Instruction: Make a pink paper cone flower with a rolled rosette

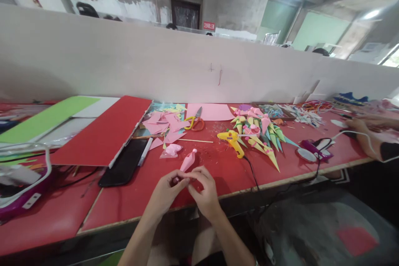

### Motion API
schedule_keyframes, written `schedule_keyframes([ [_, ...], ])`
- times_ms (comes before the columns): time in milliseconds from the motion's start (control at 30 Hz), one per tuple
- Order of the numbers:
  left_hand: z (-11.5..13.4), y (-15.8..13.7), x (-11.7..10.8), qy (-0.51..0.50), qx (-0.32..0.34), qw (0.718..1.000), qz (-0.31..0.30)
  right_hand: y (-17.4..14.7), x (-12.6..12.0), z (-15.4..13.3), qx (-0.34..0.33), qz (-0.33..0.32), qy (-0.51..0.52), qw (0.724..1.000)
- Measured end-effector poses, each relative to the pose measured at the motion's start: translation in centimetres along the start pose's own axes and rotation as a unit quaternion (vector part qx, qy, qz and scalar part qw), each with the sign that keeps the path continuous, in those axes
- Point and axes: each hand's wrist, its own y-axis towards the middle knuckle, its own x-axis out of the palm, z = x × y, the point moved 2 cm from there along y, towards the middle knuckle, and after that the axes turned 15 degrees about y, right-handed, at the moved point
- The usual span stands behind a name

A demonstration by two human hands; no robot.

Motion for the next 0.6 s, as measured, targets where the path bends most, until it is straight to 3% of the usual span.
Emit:
schedule_keyframes([
  [267, 0.13, -0.27, -0.10, -0.004, -0.017, 0.999, -0.027, -0.09, -0.32, -0.01, -0.003, 0.036, -0.019, 0.999],
  [600, 0.28, -0.34, -0.01, -0.008, -0.016, 0.998, -0.060, -0.11, -0.73, -0.30, -0.007, 0.007, -0.059, 0.998],
])
